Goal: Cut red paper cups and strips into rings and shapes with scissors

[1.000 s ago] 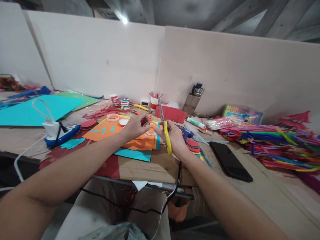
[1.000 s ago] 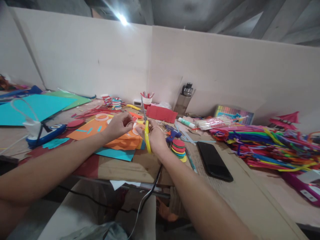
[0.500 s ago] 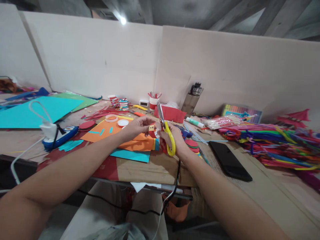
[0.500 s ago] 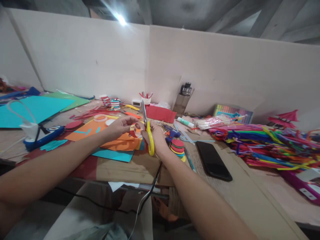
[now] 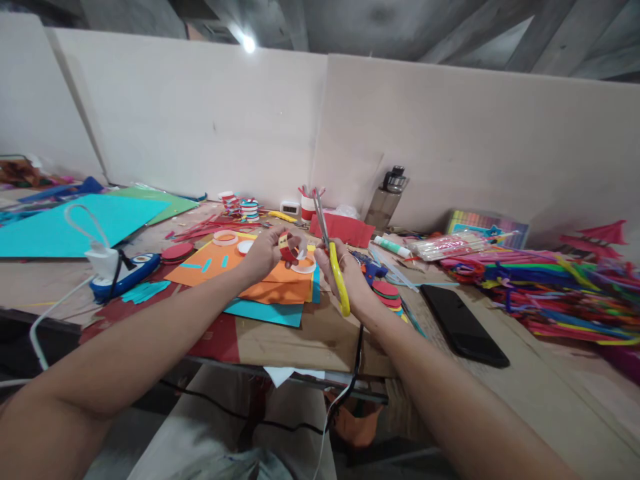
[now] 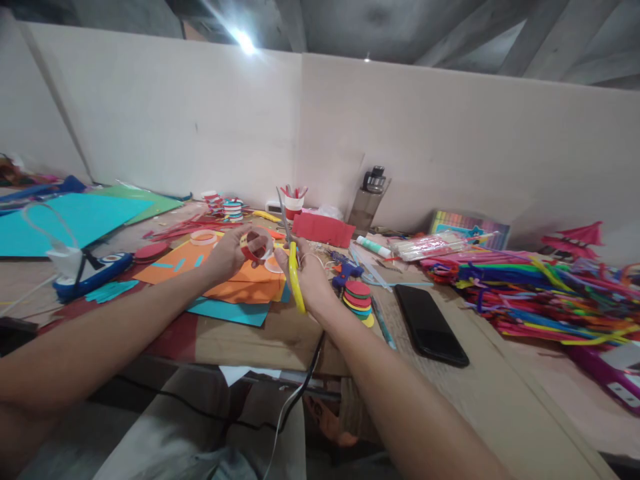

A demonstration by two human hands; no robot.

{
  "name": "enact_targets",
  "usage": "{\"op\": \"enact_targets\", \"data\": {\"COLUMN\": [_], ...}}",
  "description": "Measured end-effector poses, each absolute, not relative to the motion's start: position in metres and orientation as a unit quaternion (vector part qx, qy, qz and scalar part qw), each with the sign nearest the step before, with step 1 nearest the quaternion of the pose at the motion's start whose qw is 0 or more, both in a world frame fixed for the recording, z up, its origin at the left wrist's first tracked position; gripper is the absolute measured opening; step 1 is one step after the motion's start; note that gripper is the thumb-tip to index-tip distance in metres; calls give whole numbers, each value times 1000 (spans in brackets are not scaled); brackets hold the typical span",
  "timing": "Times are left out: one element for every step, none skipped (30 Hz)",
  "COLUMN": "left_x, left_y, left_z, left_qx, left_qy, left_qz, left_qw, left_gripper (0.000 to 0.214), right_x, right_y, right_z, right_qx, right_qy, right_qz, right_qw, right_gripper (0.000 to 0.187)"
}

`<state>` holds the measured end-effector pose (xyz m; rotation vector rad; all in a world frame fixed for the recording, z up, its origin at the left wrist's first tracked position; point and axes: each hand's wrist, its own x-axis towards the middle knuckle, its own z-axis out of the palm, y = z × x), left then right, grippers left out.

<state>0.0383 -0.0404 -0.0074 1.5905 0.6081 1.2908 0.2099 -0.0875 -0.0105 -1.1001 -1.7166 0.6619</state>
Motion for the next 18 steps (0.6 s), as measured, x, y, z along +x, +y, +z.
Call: {"op": "enact_targets", "data": {"left_x": [38,37,37,37,37,37,37,37,37,38,38,37,37,37,37,37,36,36], "left_y": [-40,-39,-39,-40,-40,-40,-39,-39,-38,-38,-38,-38,-38,-39,-39,-40,-40,-40], "left_z": [-7,-6,-4,-3,-3,-2,-1,-1,-1,0,0,1,1,2,2,2,2,1], "left_qx": [638,624,610,598,588,578,568,559,550,542,538,539,543,548,554,558,562,565], "left_qy": [239,231,225,223,223,224,224,223,223,223,222,219,214,208,202,196,193,191], "left_qz": [542,551,558,561,560,560,562,566,573,579,583,584,585,585,585,584,584,584], "left_qw": [492,504,516,528,539,550,558,563,566,567,567,566,563,560,557,555,553,551], "left_gripper": [29,30,31,31,32,33,34,34,35,36,36,36,36,36,36,35,35,35], "right_x": [210,211,211,212,212,212,212,213,213,213,214,214,214,214,214,214,213,213], "right_y": [-88,-89,-90,-92,-93,-94,-95,-96,-97,-97,-97,-97,-96,-96,-96,-97,-97,-97], "right_z": [-10,-9,-9,-8,-8,-7,-7,-6,-5,-5,-4,-4,-4,-3,-3,-3,-2,-2], "right_qx": [-445,-444,-447,-454,-464,-474,-482,-486,-488,-487,-487,-487,-489,-492,-496,-497,-496,-494], "right_qy": [-710,-715,-719,-723,-726,-728,-729,-730,-732,-734,-737,-741,-745,-748,-751,-754,-756,-758], "right_qz": [258,254,256,260,264,266,266,264,262,261,260,257,251,242,234,229,227,228], "right_qw": [480,477,468,451,432,418,407,401,397,394,390,385,379,373,368,364,361,360], "right_gripper": [39,36,34,32,30,29,28,28,27,27,27,27,27,28,29,30,31,32]}}
